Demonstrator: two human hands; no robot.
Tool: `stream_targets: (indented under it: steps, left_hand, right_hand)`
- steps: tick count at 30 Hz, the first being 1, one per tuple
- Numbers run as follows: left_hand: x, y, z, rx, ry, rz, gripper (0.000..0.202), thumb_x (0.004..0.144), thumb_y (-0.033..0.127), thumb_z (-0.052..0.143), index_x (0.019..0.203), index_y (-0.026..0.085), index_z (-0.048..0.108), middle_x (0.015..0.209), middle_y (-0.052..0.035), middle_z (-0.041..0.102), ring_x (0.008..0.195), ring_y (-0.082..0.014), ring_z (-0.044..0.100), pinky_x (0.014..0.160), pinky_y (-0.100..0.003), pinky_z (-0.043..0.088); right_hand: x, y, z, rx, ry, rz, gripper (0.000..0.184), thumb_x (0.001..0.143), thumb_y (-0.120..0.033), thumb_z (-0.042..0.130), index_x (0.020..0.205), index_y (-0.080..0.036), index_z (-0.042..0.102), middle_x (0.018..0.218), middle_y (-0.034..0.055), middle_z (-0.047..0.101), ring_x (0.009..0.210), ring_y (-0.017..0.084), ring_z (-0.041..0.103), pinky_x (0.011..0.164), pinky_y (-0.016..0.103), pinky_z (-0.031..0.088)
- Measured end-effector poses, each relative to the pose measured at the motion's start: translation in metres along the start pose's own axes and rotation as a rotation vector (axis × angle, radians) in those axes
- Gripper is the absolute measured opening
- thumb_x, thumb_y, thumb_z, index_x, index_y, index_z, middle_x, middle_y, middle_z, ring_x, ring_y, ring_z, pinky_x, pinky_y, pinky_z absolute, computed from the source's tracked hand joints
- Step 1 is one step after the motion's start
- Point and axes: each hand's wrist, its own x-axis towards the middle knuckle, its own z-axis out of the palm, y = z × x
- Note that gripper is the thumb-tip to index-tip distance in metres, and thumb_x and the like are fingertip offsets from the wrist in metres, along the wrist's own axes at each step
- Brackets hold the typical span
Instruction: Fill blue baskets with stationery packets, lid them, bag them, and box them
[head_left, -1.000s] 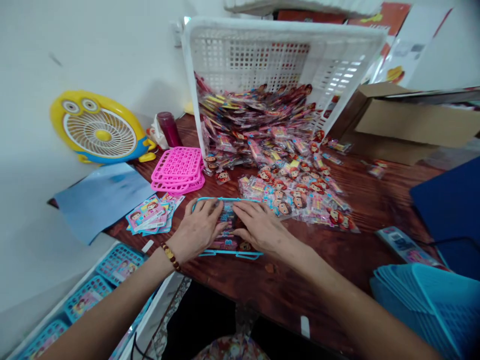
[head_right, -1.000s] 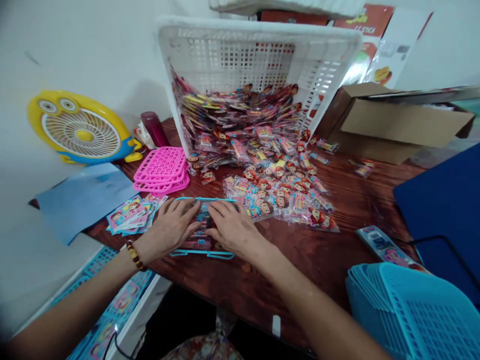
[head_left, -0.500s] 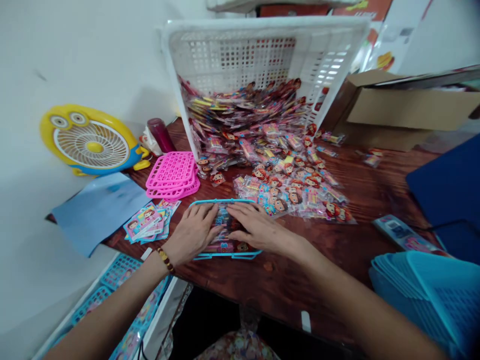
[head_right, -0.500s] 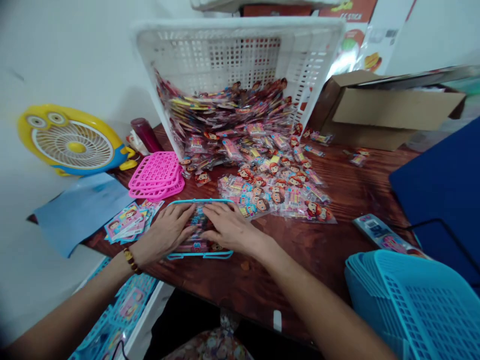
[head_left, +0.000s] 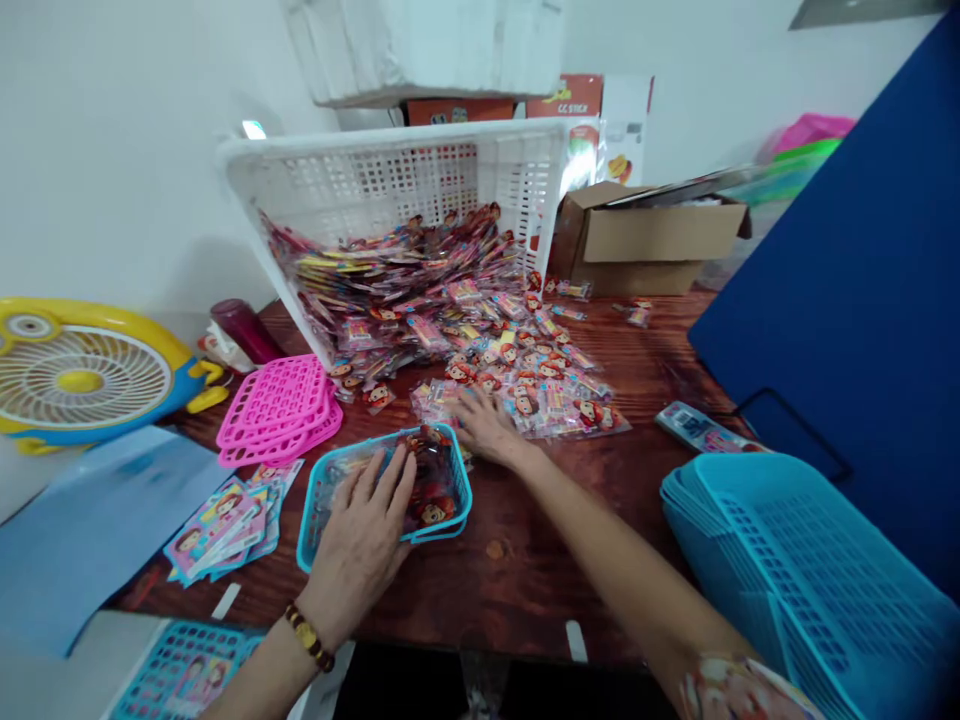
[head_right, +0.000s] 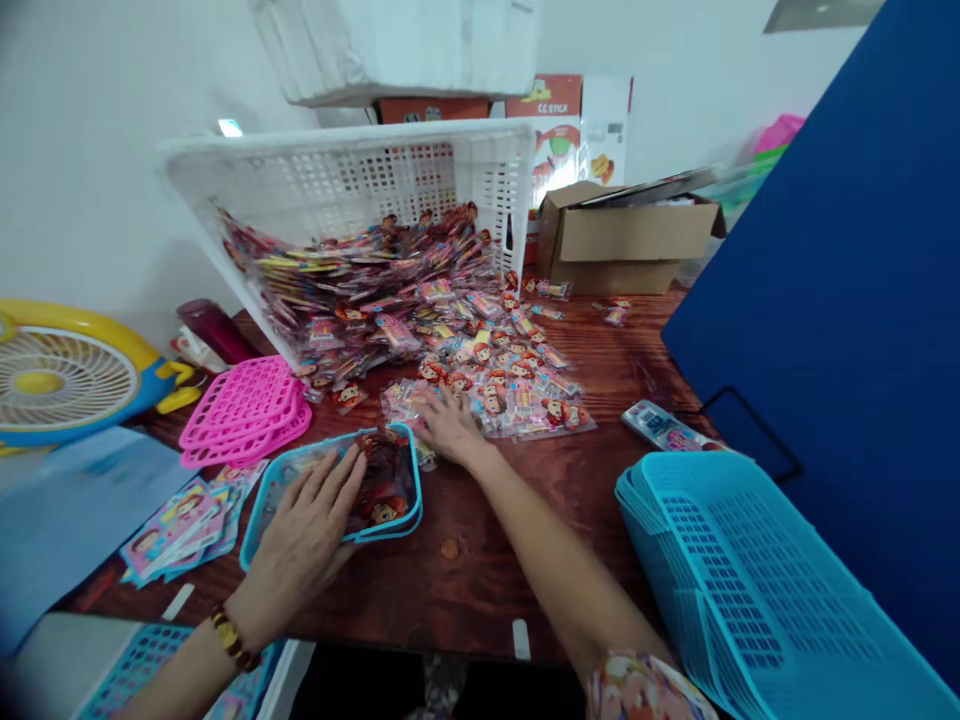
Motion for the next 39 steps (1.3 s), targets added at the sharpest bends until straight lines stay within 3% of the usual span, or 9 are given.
stream_targets:
  steps: [3, 8, 11, 15, 19, 22, 27, 33, 39]
  left_hand:
    - [0.004, -0.011, 0.006, 0.016, 0.023, -0.057, 0.079, 0.081, 0.023, 0.057, 0.152, 0.015, 0.023, 0.155, -0.0168, 0.034, 0.14, -0.0385, 0.034, 0.109, -0.055, 0.035]
    - [0.011, -0.046, 0.016, -0.004, 0.065, -0.128, 0.08, 0.086, 0.025, 0.051, 0.154, 0.012, 0.011, 0.154, -0.022, 0.032, 0.14, -0.0431, 0.032, 0.107, -0.061, 0.034]
    - [0.012, -0.049, 0.015, -0.025, 0.12, -0.192, 0.079, 0.088, 0.028, 0.051, 0.154, 0.013, 0.01, 0.154, -0.0238, 0.031, 0.142, -0.0453, 0.026, 0.109, -0.067, 0.026]
    - [0.01, -0.004, 0.013, -0.141, 0.228, -0.187, 0.066, 0.091, 0.028, 0.05, 0.151, 0.021, 0.024, 0.151, -0.0178, 0.04, 0.144, -0.0401, 0.023, 0.112, -0.068, 0.02]
    - [0.015, 0.057, 0.036, -0.434, 0.081, 0.1, 0.035, 0.094, 0.02, 0.046, 0.127, 0.024, 0.056, 0.128, -0.0082, 0.062, 0.135, -0.0284, 0.041, 0.112, -0.055, 0.033]
    - [0.024, 0.078, 0.063, -0.542, -0.002, 0.042, 0.034, 0.094, 0.022, 0.047, 0.126, 0.02, 0.057, 0.129, -0.0107, 0.059, 0.129, -0.0286, 0.043, 0.104, -0.05, 0.043]
    - [0.024, 0.071, 0.077, -0.574, -0.055, -0.016, 0.029, 0.092, 0.027, 0.053, 0.12, 0.02, 0.059, 0.111, -0.01, 0.06, 0.103, -0.0263, 0.051, 0.087, -0.044, 0.047]
    - [0.01, 0.065, 0.063, -0.723, -0.096, -0.072, 0.006, 0.09, 0.026, 0.054, 0.092, 0.021, 0.057, 0.098, -0.005, 0.06, 0.098, -0.0237, 0.051, 0.085, -0.04, 0.042]
    - [-0.003, 0.046, 0.07, -0.875, -0.102, -0.315, 0.015, 0.088, 0.03, 0.053, 0.1, 0.022, 0.056, 0.095, -0.0033, 0.063, 0.09, -0.0214, 0.056, 0.083, -0.037, 0.043]
  right_hand:
    - [-0.01, -0.004, 0.016, -0.047, 0.011, -0.036, 0.047, 0.097, -0.043, 0.045, 0.141, -0.026, 0.046, 0.154, 0.0095, 0.039, 0.143, 0.029, 0.028, 0.114, 0.058, 0.021]
    - [-0.059, -0.012, 0.037, -0.046, 0.1, 0.213, 0.054, 0.096, -0.048, 0.043, 0.145, -0.025, 0.042, 0.156, 0.0126, 0.034, 0.144, 0.034, 0.025, 0.112, 0.064, 0.017]
    - [-0.091, -0.016, 0.036, 0.013, 0.095, 0.351, 0.056, 0.095, -0.051, 0.043, 0.145, -0.026, 0.043, 0.156, 0.0127, 0.034, 0.144, 0.037, 0.025, 0.11, 0.066, 0.021]
    - [-0.133, -0.01, 0.014, 0.13, 0.158, 0.436, 0.045, 0.098, -0.037, 0.039, 0.14, -0.023, 0.05, 0.145, 0.0116, 0.05, 0.137, 0.03, 0.039, 0.108, 0.054, 0.032]
    - [-0.175, -0.003, -0.003, 0.101, 0.187, 0.374, 0.033, 0.096, -0.03, 0.044, 0.123, -0.027, 0.063, 0.136, 0.0072, 0.058, 0.127, 0.028, 0.047, 0.105, 0.051, 0.035]
    - [-0.195, -0.005, -0.004, 0.095, 0.063, 0.275, 0.03, 0.095, -0.029, 0.048, 0.12, -0.03, 0.065, 0.137, 0.0061, 0.058, 0.124, 0.028, 0.048, 0.106, 0.055, 0.029]
    - [-0.161, 0.01, -0.02, 0.206, 0.094, 0.417, 0.025, 0.098, -0.032, 0.045, 0.102, -0.026, 0.069, 0.111, 0.0039, 0.07, 0.106, 0.021, 0.057, 0.1, 0.042, 0.033]
    - [-0.076, 0.03, -0.019, -0.008, -0.04, 0.541, 0.042, 0.082, -0.043, 0.068, 0.114, -0.016, 0.063, 0.127, 0.0172, 0.056, 0.117, 0.033, 0.047, 0.095, 0.047, 0.032]
    - [-0.085, 0.043, -0.014, 0.071, 0.086, 0.522, 0.024, 0.088, -0.022, 0.058, 0.111, -0.018, 0.059, 0.115, 0.0108, 0.065, 0.111, 0.027, 0.053, 0.099, 0.046, 0.029]
